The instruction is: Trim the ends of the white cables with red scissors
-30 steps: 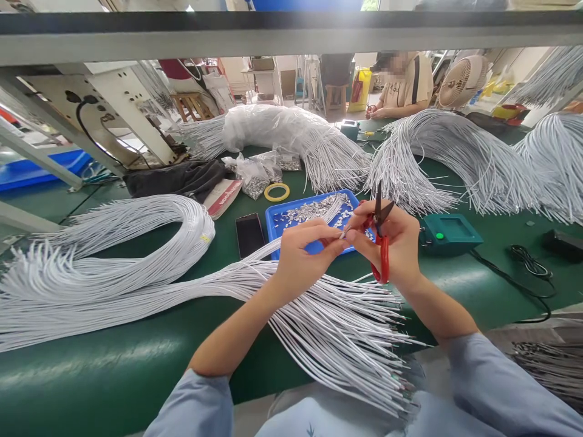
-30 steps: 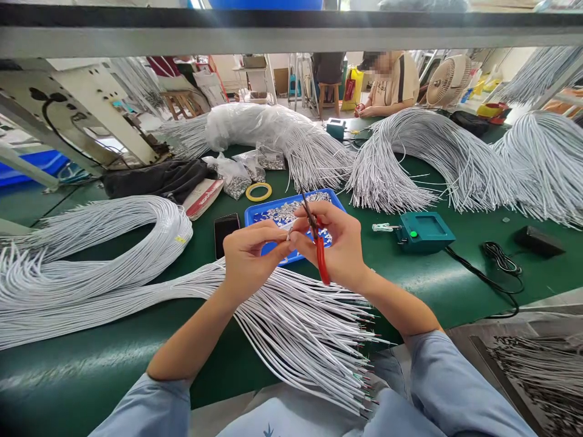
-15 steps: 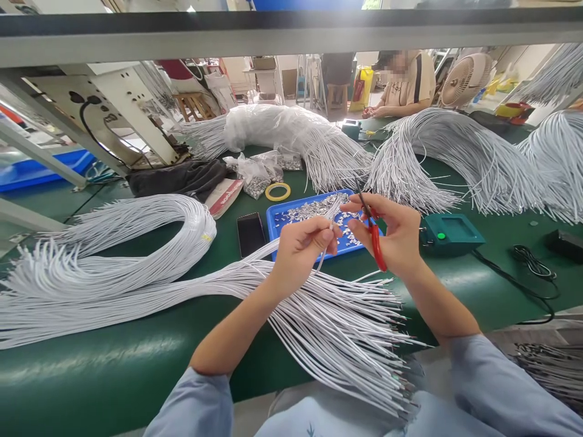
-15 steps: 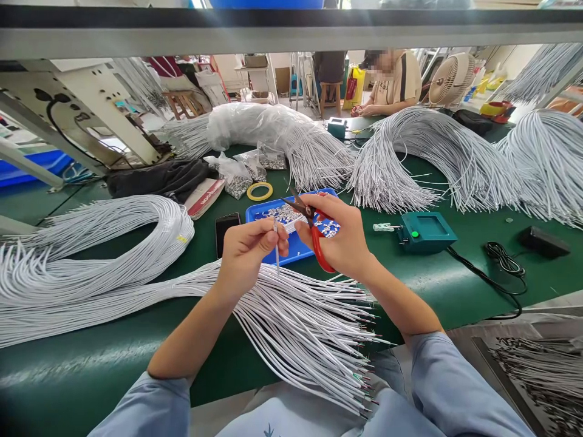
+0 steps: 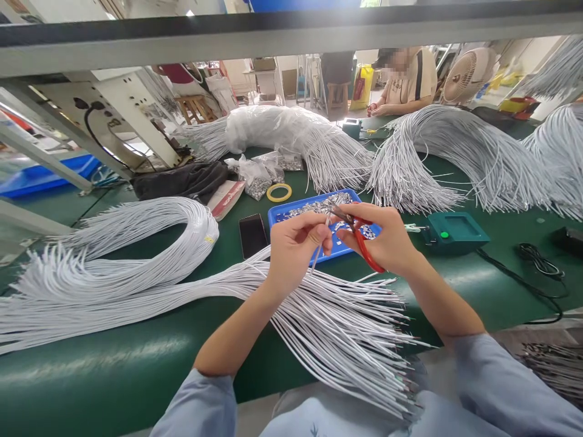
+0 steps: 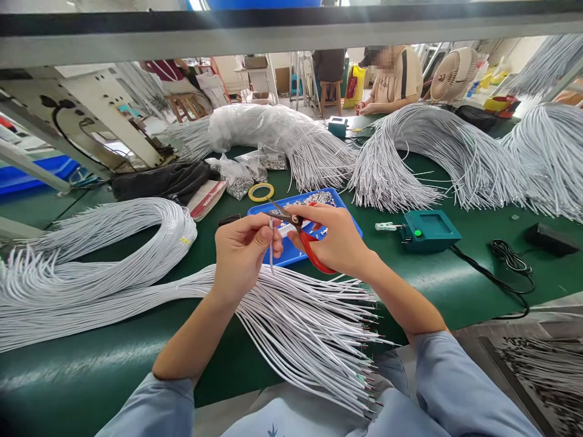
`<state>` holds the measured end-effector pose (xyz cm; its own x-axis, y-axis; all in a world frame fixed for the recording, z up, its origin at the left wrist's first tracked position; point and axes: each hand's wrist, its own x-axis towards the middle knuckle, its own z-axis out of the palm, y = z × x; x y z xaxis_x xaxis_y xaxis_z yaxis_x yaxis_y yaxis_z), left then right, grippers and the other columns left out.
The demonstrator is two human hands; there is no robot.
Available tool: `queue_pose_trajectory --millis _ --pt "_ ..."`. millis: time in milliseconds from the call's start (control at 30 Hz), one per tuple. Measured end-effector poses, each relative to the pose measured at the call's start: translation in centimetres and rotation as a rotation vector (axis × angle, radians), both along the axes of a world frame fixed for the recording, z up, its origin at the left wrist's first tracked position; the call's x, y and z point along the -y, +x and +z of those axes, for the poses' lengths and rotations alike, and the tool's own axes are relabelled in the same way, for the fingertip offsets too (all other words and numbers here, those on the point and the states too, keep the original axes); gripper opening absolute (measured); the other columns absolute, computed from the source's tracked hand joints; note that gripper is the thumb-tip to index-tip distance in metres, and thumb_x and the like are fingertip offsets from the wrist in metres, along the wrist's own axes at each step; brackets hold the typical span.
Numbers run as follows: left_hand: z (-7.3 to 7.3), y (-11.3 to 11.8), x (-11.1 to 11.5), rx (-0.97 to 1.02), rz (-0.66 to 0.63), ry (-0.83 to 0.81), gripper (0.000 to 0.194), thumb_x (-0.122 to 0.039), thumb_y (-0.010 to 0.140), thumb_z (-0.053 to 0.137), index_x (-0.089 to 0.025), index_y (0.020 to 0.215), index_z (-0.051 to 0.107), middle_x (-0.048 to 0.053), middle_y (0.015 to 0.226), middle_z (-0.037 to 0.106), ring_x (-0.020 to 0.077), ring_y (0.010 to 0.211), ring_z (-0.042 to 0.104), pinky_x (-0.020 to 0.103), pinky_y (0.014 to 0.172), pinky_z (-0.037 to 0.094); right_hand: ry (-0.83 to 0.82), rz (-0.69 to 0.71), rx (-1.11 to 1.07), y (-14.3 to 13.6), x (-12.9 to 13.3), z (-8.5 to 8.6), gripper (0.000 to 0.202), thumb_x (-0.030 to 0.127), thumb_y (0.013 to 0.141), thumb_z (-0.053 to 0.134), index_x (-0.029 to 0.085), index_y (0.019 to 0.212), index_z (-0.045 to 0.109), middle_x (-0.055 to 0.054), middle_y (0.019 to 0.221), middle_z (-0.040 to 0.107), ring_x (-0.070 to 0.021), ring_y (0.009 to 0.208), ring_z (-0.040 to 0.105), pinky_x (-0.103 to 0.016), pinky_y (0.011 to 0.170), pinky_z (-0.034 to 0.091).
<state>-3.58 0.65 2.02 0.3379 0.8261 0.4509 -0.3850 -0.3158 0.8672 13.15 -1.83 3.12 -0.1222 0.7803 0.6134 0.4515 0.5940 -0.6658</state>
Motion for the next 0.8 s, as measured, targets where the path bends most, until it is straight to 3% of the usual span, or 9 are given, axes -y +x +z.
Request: queue_pose_trajectory --millis 200,467,800 --pt "0.2 0.2 0.3 -0.075 0.092 0.112 0.017 -0.030 0.085 0.066 -0.016 0.077 0.072 0.000 0.062 0.059 0.0069 0.052 0.056 0.018 0.046 0.050 0.072 -0.041 0.140 0.4 0.1 -0.2 0.030 0.026 0.075 0.072 0.022 0.105 0.072 -0.004 0.095 0.075 -0.0187 0.085 0.068 -0.037 0.081 0.054" --pt "0.2 0.4 0.2 -0.165 0.203 0.277 0.011 -0.024 0.087 0.064 -0.018 0.082 0.072 -0.001 0.067 0.058 0.0062 0.054 0.055 0.018 0.049 0.048 0.048 -0.062 0.189 0.6 0.4 0.1 0.033 0.029 0.075 0.073 0.019 0.106 0.072 -0.007 0.097 0.075 -0.0225 0.090 0.069 -0.039 0.081 0.054" --pt "-0.2 0.5 0.2 -0.198 0.265 0.368 0.007 -0.018 0.085 0.065 -0.018 0.082 0.071 -0.001 0.067 0.059 0.0063 0.056 0.054 0.018 0.048 0.046 0.018 -0.029 0.250 1.2 0.5 0.1 0.037 0.034 0.077 0.071 0.020 0.112 0.070 -0.007 0.094 0.073 -0.0219 0.089 0.065 -0.039 0.083 0.053"
